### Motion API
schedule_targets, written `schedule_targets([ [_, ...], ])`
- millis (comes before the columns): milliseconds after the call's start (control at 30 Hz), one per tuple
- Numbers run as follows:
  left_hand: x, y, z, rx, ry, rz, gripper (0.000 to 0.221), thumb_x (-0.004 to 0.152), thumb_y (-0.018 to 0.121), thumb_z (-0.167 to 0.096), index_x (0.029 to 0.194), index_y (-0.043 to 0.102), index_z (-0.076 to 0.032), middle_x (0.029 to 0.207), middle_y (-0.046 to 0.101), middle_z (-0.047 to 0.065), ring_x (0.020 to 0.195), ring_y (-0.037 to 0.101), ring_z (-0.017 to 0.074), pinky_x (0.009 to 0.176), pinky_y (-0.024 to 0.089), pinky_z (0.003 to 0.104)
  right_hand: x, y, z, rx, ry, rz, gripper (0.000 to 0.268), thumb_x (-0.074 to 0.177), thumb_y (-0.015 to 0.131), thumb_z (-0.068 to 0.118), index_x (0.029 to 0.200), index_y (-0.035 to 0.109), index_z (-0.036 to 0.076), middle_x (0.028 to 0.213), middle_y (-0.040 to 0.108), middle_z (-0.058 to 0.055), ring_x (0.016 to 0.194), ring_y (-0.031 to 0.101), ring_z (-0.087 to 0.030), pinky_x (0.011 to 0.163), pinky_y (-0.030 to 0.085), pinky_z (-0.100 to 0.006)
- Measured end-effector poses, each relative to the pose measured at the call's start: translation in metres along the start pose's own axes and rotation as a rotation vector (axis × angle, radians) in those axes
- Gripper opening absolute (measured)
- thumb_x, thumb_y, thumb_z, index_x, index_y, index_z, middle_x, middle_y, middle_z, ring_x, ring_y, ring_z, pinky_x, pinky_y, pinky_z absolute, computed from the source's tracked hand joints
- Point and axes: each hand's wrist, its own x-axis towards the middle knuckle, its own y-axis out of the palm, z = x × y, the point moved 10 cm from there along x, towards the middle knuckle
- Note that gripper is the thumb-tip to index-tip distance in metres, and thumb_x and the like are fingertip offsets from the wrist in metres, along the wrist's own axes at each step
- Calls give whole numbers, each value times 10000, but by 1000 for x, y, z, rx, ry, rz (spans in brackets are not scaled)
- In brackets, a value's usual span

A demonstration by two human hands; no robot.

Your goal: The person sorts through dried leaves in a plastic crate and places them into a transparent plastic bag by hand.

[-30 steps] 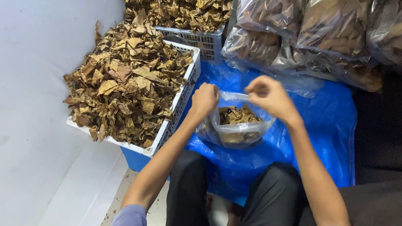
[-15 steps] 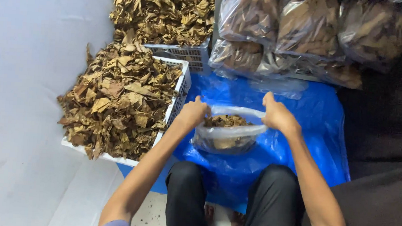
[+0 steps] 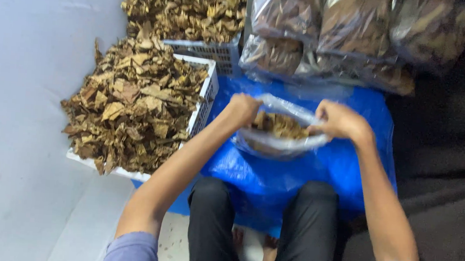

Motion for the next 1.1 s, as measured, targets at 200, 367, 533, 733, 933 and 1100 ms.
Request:
schedule_targets([
  [200, -52, 13, -18, -455, 23, 886, 968, 962, 593, 34, 1664, 0, -269, 1252, 665, 335, 1114, 706, 409, 949, 575, 511, -1, 6, 0, 90, 25, 8, 288, 949, 639, 367, 1136, 663, 149, 623, 757, -82, 737, 793, -336, 781, 591, -482],
  [367, -20, 62, 0, -182, 85, 935, 988, 877, 739, -109, 1661, 149, -221, 892, 786, 167, 794, 779, 275, 680, 583, 448, -3, -12, -4, 128, 59, -4, 252, 954, 591, 235, 1176, 679, 156, 629, 777, -121, 773, 786, -345, 842, 585, -481],
  [533, 6, 81, -3, -67, -50, 533, 543, 859, 652, -29, 1353, 617, -252, 1121, 743, 179, 967, 718, 401, 608, 576, 672, 45, 29, -35, 309, 181, -117, 216, 859, 695, 171, 1046, 587, 172, 775, 777, -97, 679, 765, -319, 726, 604, -483],
  [733, 14, 84, 4, -200, -27, 543, 372, 852, 756, -126, 1218, 732, -62, 1096, 757, 188, 1016, 731, 379, 753, 618, 554, 15, 9, 15, -11, -84, -143, 113, 927, 700, 191, 912, 800, 242, 1517, 502, -118, 1156, 628, -571, 973, 540, -627],
  [933, 27, 136, 8, -329, -201, 499, 696, 754, 855, -305, 1394, 617, -171, 1152, 730, 161, 1051, 713, 387, 775, 618, 579, 69, 56, -6, -163, -36, -71, 423, 791, 801, 534, 1039, 860, 196, 1456, 556, -182, 1154, 649, -544, 995, 507, -640],
  [1100, -17, 42, 0, -205, -329, 559, 490, 868, 699, -282, 1341, 641, -167, 1189, 697, 177, 1009, 710, 393, 550, 608, 607, 117, 79, -14, -308, -7, -62, 397, 725, 892, 221, 1090, 834, 77, 1455, 467, -344, 889, 739, -530, 807, 564, -682],
])
